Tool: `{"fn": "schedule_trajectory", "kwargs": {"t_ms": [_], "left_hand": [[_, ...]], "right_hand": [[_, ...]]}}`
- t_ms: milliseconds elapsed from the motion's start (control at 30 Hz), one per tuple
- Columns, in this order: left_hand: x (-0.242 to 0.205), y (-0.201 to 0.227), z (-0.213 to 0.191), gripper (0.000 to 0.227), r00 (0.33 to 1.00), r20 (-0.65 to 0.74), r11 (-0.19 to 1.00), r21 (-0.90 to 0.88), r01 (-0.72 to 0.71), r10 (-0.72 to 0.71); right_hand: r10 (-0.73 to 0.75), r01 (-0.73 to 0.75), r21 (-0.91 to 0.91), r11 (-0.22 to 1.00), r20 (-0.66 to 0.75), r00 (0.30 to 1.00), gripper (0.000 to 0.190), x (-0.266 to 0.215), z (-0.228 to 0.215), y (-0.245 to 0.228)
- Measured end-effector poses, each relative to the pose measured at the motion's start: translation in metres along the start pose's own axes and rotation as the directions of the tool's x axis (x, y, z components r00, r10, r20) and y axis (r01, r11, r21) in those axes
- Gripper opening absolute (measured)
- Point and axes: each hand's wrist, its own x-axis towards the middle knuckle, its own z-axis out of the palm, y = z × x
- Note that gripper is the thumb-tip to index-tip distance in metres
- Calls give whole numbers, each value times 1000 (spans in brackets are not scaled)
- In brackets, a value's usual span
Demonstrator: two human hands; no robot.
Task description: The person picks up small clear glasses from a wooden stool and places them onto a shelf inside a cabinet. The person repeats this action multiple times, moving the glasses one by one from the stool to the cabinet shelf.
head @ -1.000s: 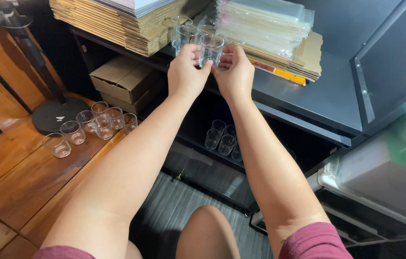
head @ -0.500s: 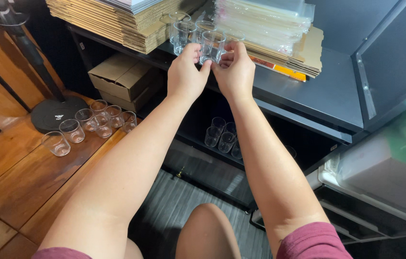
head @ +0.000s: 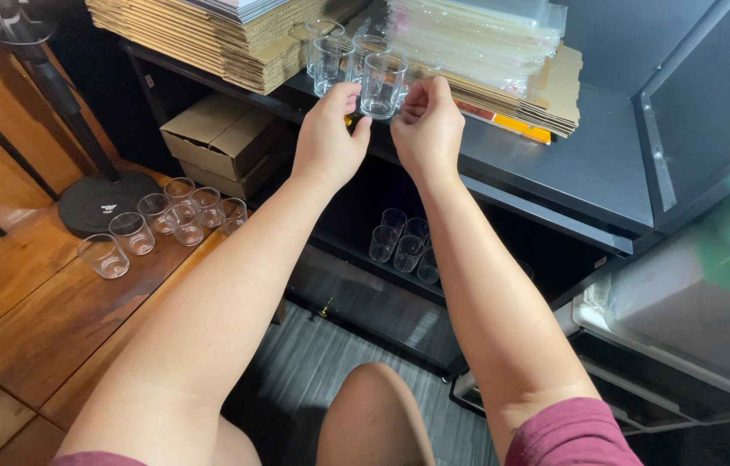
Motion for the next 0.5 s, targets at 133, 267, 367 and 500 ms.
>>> {"fn": "schedule_trajectory", "kwargs": {"t_ms": [133,267,367,500], "left_hand": [[-16,6,-16,39,1000,7,1000,3,-17,17],[-42,12,-37,36,995,-71,998,-6,-69,68],[-69,11,-54,36,991,-120,998,-23,-57,54],[-116,-10,-75,40,982,-187,1000,-6,2,-4]], "right_hand": [[6,-4,78,997,-28,1000,17,-8,-2,2],[-41,53,213,976,-59,997,18,-23,1,2],[-86,112,376,920,-85,993,18,-44,12,-6],[-141,147,503,851,-51,989,13,-97,30,-36]]}}
